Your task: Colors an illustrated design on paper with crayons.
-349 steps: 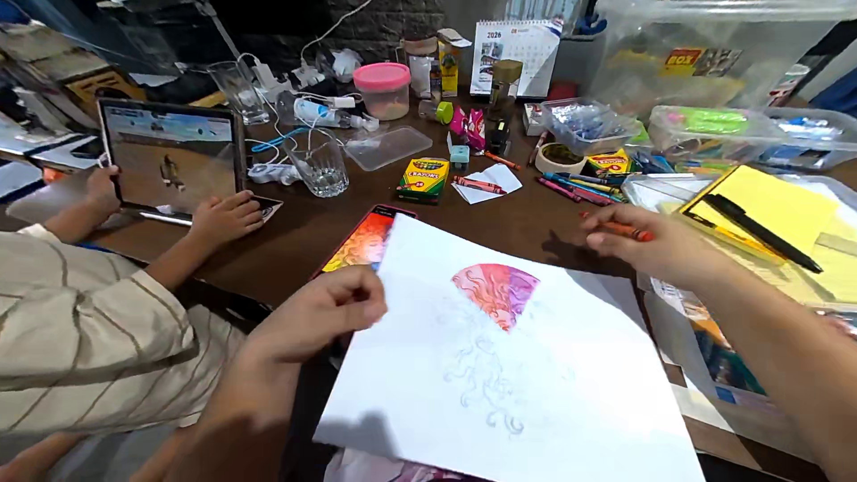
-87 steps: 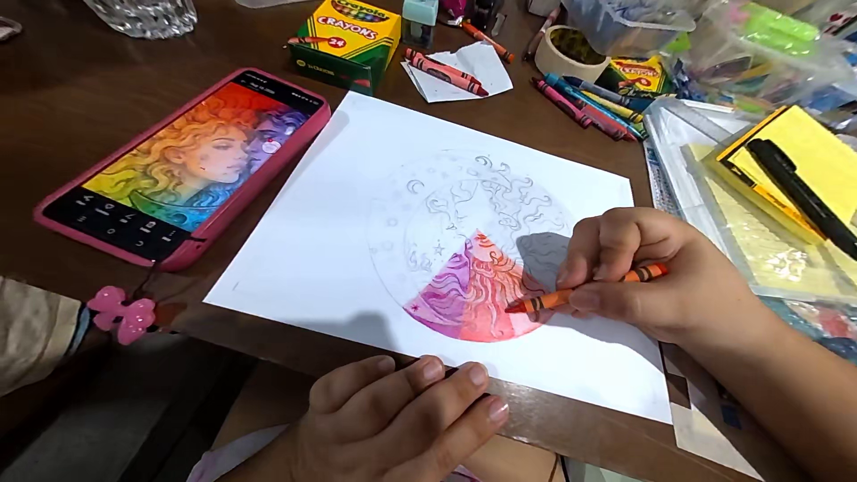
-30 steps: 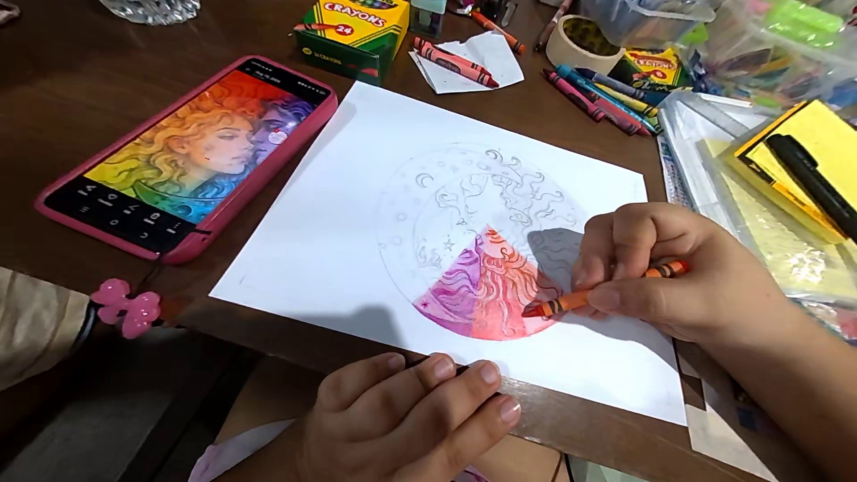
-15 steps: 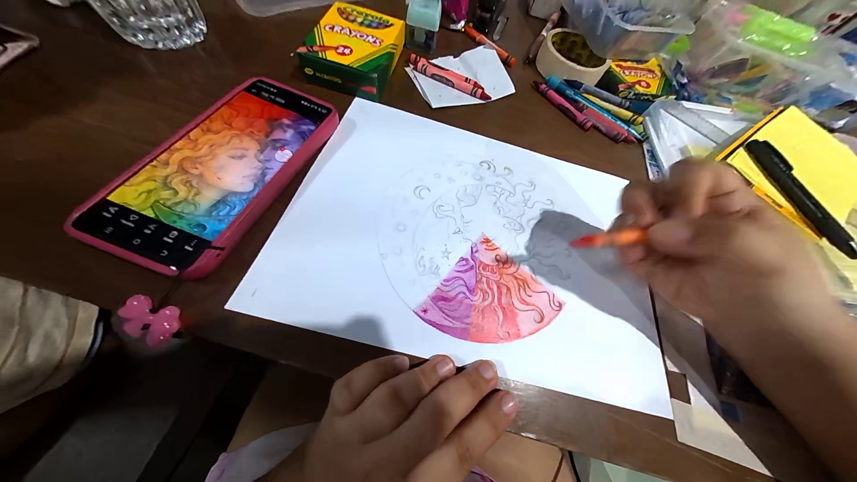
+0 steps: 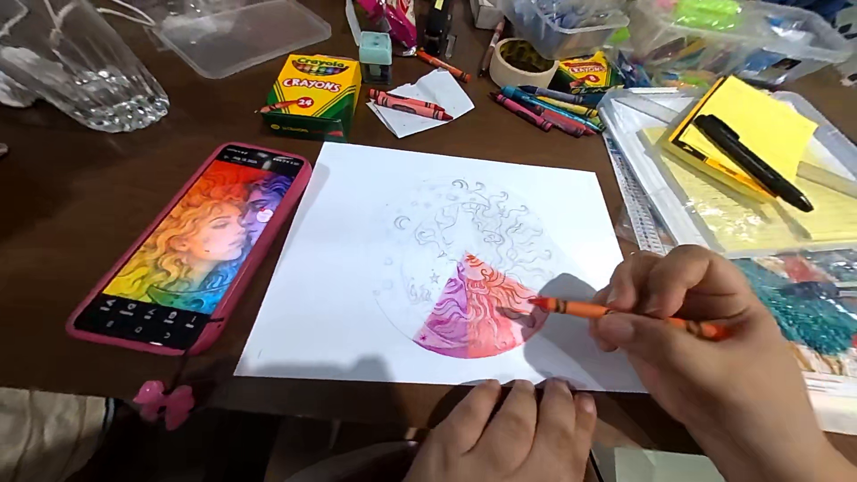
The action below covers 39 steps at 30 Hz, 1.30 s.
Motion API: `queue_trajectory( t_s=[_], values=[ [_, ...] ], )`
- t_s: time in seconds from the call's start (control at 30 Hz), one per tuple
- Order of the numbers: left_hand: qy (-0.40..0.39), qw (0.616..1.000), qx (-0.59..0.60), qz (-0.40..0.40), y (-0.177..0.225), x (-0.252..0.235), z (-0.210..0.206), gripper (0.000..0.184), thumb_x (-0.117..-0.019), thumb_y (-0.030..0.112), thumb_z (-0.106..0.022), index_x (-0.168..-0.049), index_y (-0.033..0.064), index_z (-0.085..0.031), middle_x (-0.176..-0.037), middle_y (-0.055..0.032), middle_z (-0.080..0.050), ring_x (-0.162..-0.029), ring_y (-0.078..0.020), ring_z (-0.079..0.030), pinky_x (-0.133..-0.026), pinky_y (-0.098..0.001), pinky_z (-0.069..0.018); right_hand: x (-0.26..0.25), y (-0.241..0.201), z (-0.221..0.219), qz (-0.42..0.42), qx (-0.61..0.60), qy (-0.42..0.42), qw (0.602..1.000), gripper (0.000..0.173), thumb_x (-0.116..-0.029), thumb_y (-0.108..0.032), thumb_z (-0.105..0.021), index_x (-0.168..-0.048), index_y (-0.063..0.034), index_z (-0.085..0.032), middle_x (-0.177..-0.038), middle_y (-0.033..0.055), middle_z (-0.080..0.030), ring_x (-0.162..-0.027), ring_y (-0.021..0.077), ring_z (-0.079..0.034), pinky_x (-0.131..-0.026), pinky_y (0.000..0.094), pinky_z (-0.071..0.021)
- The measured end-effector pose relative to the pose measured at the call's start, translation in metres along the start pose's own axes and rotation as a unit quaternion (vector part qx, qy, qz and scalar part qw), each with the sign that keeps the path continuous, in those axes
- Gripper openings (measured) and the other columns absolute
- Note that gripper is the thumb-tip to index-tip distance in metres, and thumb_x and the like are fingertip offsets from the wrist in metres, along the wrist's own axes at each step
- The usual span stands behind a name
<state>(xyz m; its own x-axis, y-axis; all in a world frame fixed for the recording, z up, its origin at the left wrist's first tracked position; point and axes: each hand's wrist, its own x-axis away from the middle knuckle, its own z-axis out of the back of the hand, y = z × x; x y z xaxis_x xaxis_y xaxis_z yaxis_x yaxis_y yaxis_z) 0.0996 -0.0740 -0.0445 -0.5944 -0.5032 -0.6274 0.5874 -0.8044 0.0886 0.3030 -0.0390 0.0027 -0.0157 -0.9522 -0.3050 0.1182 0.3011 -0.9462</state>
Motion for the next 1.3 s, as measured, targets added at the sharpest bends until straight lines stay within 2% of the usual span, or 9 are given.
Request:
queue_trajectory(
  t_s=[0.17, 0.4, 0.57, 0.7, 0.83, 0.9, 0.97, 1.13, 1.3],
  values=[
    [0.02, 1.0, -0.007, -0.008, -0.003, 0.0022, -0.0031, 0.029, -0.1063, 0.031, -0.047, -0.12, 0.0203, -0.07, -0.118, 0.0023, -0.072, -0.104, -0.0167, -0.06, -0.094, -0.0305, -0.0376, 0.0013, 0.0007, -0.01, 0.02, 0.102, 0.018, 0.994, 0.024, -0.0767, -0.016, -0.079, -0.086, -0.0257, -0.059, -0.08, -0.0125, -0.063, -0.068, -0.0031, -0.063, -0.056, 0.0131, -0.0554],
    [0.023, 1.0, -0.008, -0.017, -0.0052, 0.0026, -0.0054, 0.028, -0.1067, 0.026, -0.046, -0.12, 0.0199, -0.07, -0.117, 0.0026, -0.072, -0.102, -0.0162, -0.06, -0.094, -0.0304, -0.0363, 0.0034, 0.0041, -0.011, 0.024, 0.106, -0.003, 0.994, 0.022, -0.0789, -0.017, -0.078, -0.085, -0.0238, -0.058, -0.079, -0.012, -0.062, -0.067, -0.0042, -0.061, -0.056, 0.0113, -0.0536],
    [0.021, 1.0, -0.002, -0.021, -0.0057, 0.0033, -0.0048, 0.028, -0.1058, 0.021, -0.047, -0.12, 0.0201, -0.07, -0.117, 0.0027, -0.072, -0.102, -0.0159, -0.06, -0.095, -0.0299, -0.0362, 0.0049, 0.0034, -0.0107, 0.009, 0.119, 0.027, 0.992, 0.023, -0.0771, -0.018, -0.078, -0.084, -0.0254, -0.058, -0.079, -0.0125, -0.062, -0.066, -0.0036, -0.062, -0.055, 0.0124, -0.0546],
    [0.014, 1.0, -0.006, -0.023, -0.006, 0.0024, -0.0032, 0.028, -0.1058, 0.017, -0.046, -0.119, 0.0202, -0.07, -0.116, 0.0027, -0.072, -0.102, -0.0159, -0.06, -0.095, -0.0304, -0.0356, 0.0045, 0.0041, -0.01, 0.021, 0.123, -0.003, 0.992, 0.02, -0.0799, -0.019, -0.077, -0.086, -0.0246, -0.058, -0.079, -0.0132, -0.062, -0.068, -0.0048, -0.061, -0.056, 0.0112, -0.0537],
    [0.021, 1.0, -0.003, -0.018, -0.0051, 0.0033, -0.0043, 0.028, -0.1052, 0.014, -0.047, -0.118, 0.0203, -0.072, -0.116, 0.0032, -0.073, -0.103, -0.0157, -0.06, -0.096, -0.0297, -0.036, 0.005, 0.0034, -0.0093, 0.007, 0.13, 0.028, 0.991, 0.023, -0.0779, -0.019, -0.078, -0.083, -0.0259, -0.057, -0.079, -0.0134, -0.062, -0.067, -0.0038, -0.062, -0.056, 0.0126, -0.0545],
    [0.018, 1.0, -0.005, -0.021, -0.0057, 0.0027, -0.0039, 0.028, -0.105, 0.014, -0.047, -0.117, 0.0199, -0.071, -0.114, 0.0028, -0.073, -0.101, -0.0159, -0.06, -0.095, -0.0299, -0.0361, 0.0046, 0.0038, -0.0092, 0.019, 0.131, 0.009, 0.991, 0.022, -0.0797, -0.019, -0.077, -0.084, -0.0251, -0.057, -0.08, -0.0136, -0.062, -0.068, -0.0048, -0.062, -0.056, 0.0114, -0.054],
    [0.019, 1.0, -0.003, -0.025, -0.0065, 0.0019, -0.0037, 0.027, -0.1048, 0.014, -0.048, -0.116, 0.0193, -0.072, -0.113, 0.0022, -0.073, -0.1, -0.0162, -0.06, -0.094, -0.0302, -0.0363, 0.0047, 0.0042, -0.0093, 0.03, 0.133, -0.008, 0.991, 0.02, -0.0811, -0.019, -0.077, -0.085, -0.0237, -0.058, -0.08, -0.0135, -0.062, -0.069, -0.0053, -0.061, -0.057, 0.0101, -0.0526],
    [0.019, 1.0, 0.002, -0.023, -0.0064, 0.0031, -0.004, 0.027, -0.1049, 0.017, -0.048, -0.117, 0.0203, -0.072, -0.115, 0.0026, -0.073, -0.103, -0.0161, -0.06, -0.096, -0.03, -0.0356, 0.0049, 0.0028, -0.0093, 0.008, 0.132, 0.029, 0.991, 0.023, -0.0781, -0.019, -0.077, -0.083, -0.0253, -0.056, -0.078, -0.013, -0.061, -0.066, -0.0037, -0.061, -0.055, 0.0125, -0.0539],
    [0.012, 1.0, 0.005, -0.022, -0.0064, 0.0018, -0.0031, 0.026, -0.1054, 0.022, -0.048, -0.118, 0.0206, -0.071, -0.115, 0.0021, -0.073, -0.101, -0.0164, -0.06, -0.095, -0.0304, -0.0355, 0.005, 0.0032, -0.0112, 0.025, 0.129, 0.006, 0.991, 0.021, -0.0784, -0.018, -0.078, -0.084, -0.0229, -0.058, -0.079, -0.0128, -0.062, -0.068, -0.0046, -0.061, -0.056, 0.0105, -0.0529]
  ],
)
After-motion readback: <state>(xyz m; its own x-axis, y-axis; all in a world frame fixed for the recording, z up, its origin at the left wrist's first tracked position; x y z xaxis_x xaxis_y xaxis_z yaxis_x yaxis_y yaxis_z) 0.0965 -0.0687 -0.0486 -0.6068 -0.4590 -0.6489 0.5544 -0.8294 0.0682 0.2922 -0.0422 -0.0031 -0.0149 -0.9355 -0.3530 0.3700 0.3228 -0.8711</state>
